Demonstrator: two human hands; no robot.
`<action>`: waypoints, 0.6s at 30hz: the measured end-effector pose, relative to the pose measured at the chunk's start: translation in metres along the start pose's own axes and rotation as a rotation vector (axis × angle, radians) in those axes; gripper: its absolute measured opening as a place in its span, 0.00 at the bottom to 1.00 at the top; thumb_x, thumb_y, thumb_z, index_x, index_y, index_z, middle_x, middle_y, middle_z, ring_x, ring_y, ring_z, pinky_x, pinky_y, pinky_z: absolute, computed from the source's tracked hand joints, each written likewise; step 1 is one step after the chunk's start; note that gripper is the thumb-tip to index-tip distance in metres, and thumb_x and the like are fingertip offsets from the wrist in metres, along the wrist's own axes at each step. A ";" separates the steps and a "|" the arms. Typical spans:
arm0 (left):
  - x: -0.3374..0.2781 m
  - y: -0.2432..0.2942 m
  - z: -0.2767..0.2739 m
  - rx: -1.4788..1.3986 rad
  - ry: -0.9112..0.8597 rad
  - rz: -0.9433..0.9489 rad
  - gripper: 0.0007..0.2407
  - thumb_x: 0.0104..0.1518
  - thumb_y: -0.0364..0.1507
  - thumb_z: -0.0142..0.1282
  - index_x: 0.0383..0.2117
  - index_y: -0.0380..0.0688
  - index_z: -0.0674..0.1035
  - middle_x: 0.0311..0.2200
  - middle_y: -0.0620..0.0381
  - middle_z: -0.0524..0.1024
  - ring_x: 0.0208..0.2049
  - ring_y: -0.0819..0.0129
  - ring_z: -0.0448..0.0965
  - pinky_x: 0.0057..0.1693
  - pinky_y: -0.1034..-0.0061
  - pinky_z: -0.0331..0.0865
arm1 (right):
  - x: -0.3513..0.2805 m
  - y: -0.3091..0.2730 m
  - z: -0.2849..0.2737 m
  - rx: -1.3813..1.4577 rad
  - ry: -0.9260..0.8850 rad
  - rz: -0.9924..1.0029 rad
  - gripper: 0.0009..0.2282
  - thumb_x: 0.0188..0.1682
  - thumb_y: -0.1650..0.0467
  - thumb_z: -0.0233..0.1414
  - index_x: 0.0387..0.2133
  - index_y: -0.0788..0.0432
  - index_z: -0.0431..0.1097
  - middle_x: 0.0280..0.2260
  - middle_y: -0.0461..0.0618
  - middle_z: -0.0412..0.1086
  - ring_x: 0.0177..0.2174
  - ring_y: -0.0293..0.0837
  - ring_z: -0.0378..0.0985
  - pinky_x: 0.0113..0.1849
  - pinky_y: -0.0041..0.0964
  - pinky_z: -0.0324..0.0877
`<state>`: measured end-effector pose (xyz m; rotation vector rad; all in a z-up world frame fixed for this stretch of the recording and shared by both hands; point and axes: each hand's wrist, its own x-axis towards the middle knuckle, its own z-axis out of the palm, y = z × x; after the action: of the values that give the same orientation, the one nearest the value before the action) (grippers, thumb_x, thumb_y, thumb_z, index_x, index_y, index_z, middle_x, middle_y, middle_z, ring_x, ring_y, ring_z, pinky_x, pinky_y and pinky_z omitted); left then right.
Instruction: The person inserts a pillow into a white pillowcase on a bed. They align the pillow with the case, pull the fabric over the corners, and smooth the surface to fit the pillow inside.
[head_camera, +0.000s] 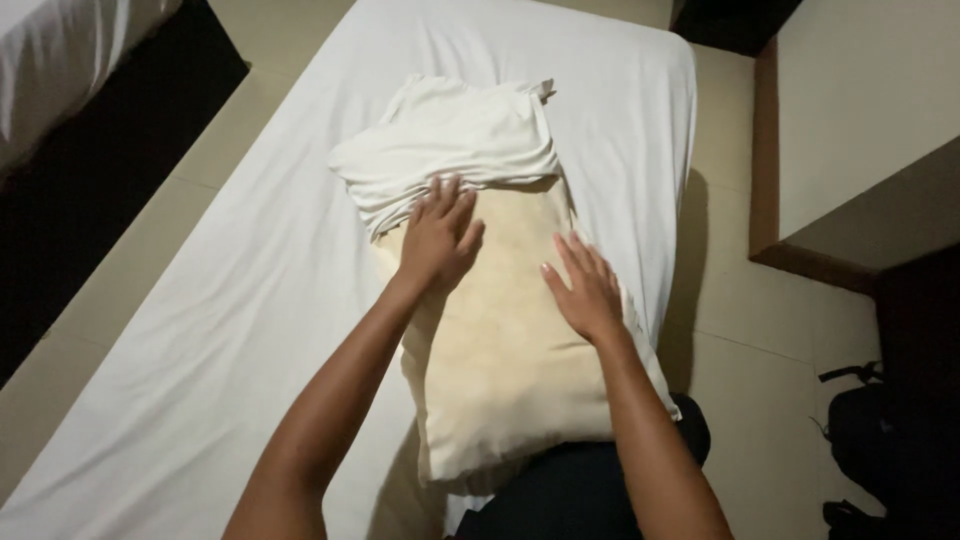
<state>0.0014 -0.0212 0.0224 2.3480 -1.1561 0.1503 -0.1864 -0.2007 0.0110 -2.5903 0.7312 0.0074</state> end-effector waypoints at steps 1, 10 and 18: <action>-0.013 0.008 -0.013 0.002 -0.001 -0.006 0.23 0.65 0.42 0.47 0.65 0.50 0.71 0.69 0.47 0.61 0.72 0.42 0.52 0.70 0.46 0.53 | -0.003 0.008 0.000 0.001 -0.005 -0.004 0.27 0.59 0.51 0.36 0.72 0.40 0.48 0.71 0.48 0.48 0.68 0.57 0.49 0.64 0.62 0.48; -0.094 0.029 -0.032 -0.490 -0.150 -0.752 0.34 0.60 0.57 0.45 0.73 0.71 0.53 0.76 0.56 0.30 0.73 0.31 0.32 0.69 0.30 0.38 | -0.026 0.098 0.025 0.405 -0.080 0.442 0.35 0.49 0.38 0.39 0.69 0.30 0.53 0.64 0.64 0.59 0.65 0.62 0.56 0.66 0.55 0.49; -0.097 -0.004 0.008 -0.707 0.052 -0.811 0.39 0.55 0.59 0.53 0.73 0.66 0.54 0.73 0.34 0.42 0.73 0.36 0.45 0.73 0.46 0.46 | -0.053 0.069 0.008 0.419 -0.028 0.465 0.34 0.53 0.41 0.41 0.66 0.45 0.62 0.57 0.77 0.65 0.61 0.68 0.62 0.61 0.57 0.58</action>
<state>-0.0579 0.0454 -0.0165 1.9453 -0.1042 -0.4125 -0.2651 -0.2240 -0.0182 -1.9798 1.1694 0.0299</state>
